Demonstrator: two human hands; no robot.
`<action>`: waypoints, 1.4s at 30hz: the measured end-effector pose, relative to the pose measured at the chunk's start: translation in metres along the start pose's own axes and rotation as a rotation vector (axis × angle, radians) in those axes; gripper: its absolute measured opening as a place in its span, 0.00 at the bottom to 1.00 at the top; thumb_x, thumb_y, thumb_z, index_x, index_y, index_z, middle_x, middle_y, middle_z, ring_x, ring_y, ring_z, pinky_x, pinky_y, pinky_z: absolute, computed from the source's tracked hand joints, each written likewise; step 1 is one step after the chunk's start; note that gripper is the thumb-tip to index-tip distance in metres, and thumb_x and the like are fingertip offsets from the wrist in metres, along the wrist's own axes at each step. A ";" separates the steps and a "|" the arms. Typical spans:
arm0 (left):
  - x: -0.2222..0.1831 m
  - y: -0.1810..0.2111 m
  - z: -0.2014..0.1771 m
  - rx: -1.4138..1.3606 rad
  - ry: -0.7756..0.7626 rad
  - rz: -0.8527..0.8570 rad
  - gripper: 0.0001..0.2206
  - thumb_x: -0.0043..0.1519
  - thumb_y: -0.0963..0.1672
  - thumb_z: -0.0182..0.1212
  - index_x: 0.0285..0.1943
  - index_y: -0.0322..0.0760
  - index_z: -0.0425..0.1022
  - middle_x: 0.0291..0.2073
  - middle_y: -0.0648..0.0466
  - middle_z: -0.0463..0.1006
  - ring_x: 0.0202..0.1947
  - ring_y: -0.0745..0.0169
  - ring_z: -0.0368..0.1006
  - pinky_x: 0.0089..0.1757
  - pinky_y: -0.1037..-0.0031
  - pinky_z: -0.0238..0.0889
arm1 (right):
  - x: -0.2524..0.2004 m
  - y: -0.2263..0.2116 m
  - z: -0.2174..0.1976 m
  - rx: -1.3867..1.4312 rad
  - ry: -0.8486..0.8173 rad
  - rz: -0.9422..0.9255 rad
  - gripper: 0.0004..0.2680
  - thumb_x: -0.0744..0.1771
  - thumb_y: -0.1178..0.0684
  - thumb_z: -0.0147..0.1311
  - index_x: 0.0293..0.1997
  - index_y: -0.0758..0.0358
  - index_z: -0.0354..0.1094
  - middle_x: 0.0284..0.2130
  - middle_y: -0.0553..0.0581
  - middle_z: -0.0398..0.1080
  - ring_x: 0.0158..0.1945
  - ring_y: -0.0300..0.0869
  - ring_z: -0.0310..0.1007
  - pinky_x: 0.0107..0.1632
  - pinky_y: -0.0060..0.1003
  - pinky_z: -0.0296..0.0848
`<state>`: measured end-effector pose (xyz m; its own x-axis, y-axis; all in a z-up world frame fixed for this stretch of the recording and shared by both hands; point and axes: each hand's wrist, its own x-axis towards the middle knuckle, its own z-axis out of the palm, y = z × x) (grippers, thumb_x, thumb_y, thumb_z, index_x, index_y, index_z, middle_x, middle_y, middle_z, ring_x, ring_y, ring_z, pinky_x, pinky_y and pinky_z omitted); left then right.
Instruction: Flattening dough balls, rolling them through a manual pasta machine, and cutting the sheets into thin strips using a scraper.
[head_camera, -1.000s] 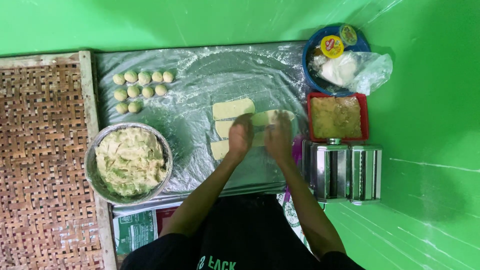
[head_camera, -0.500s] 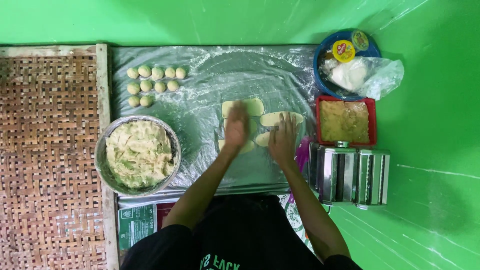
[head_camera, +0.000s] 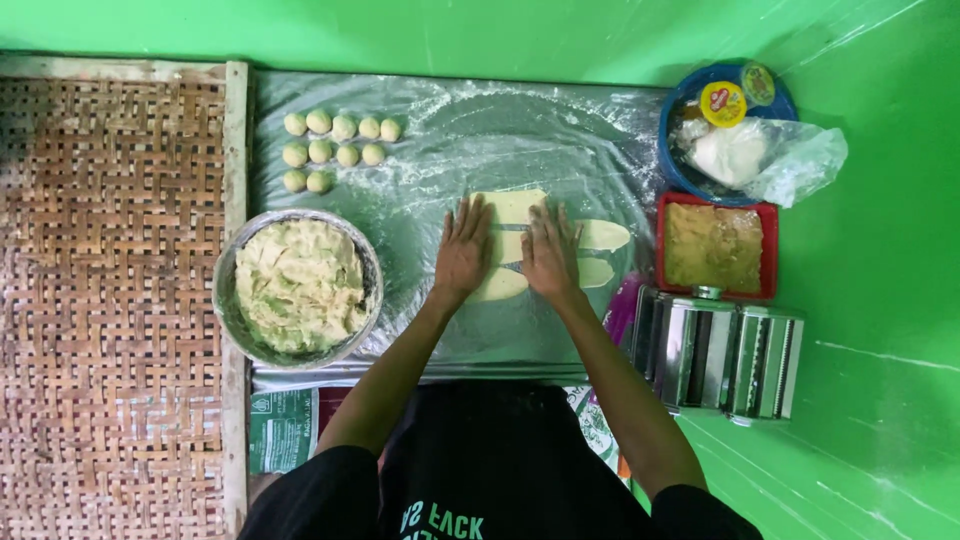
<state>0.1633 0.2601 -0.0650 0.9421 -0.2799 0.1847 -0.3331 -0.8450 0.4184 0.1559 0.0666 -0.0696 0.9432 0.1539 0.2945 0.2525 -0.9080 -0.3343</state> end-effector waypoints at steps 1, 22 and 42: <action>-0.005 0.004 -0.007 0.000 -0.003 -0.002 0.25 0.67 0.46 0.50 0.76 0.41 0.61 0.76 0.45 0.58 0.76 0.41 0.50 0.68 0.46 0.44 | -0.004 -0.013 -0.014 0.001 -0.003 0.001 0.20 0.73 0.44 0.43 0.75 0.57 0.55 0.69 0.64 0.60 0.72 0.67 0.52 0.65 0.75 0.50; -0.118 0.029 -0.038 0.003 -0.179 0.050 0.30 0.70 0.49 0.41 0.81 0.34 0.46 0.78 0.42 0.49 0.78 0.44 0.43 0.71 0.51 0.33 | -0.098 -0.089 -0.044 -0.010 -0.386 -0.065 0.27 0.70 0.40 0.38 0.79 0.62 0.40 0.77 0.62 0.42 0.77 0.62 0.40 0.70 0.75 0.31; -0.166 0.028 -0.091 -0.465 0.102 -0.382 0.18 0.61 0.40 0.60 0.62 0.35 0.75 0.56 0.43 0.76 0.60 0.39 0.73 0.58 0.55 0.66 | -0.090 -0.107 -0.029 0.206 0.011 0.046 0.09 0.69 0.54 0.53 0.52 0.66 0.71 0.62 0.66 0.66 0.67 0.65 0.61 0.65 0.76 0.52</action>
<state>-0.0058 0.3241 -0.0033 0.9975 0.0681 0.0195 0.0239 -0.5828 0.8122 0.0374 0.1385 -0.0346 0.9527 0.1088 0.2838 0.2489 -0.8152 -0.5229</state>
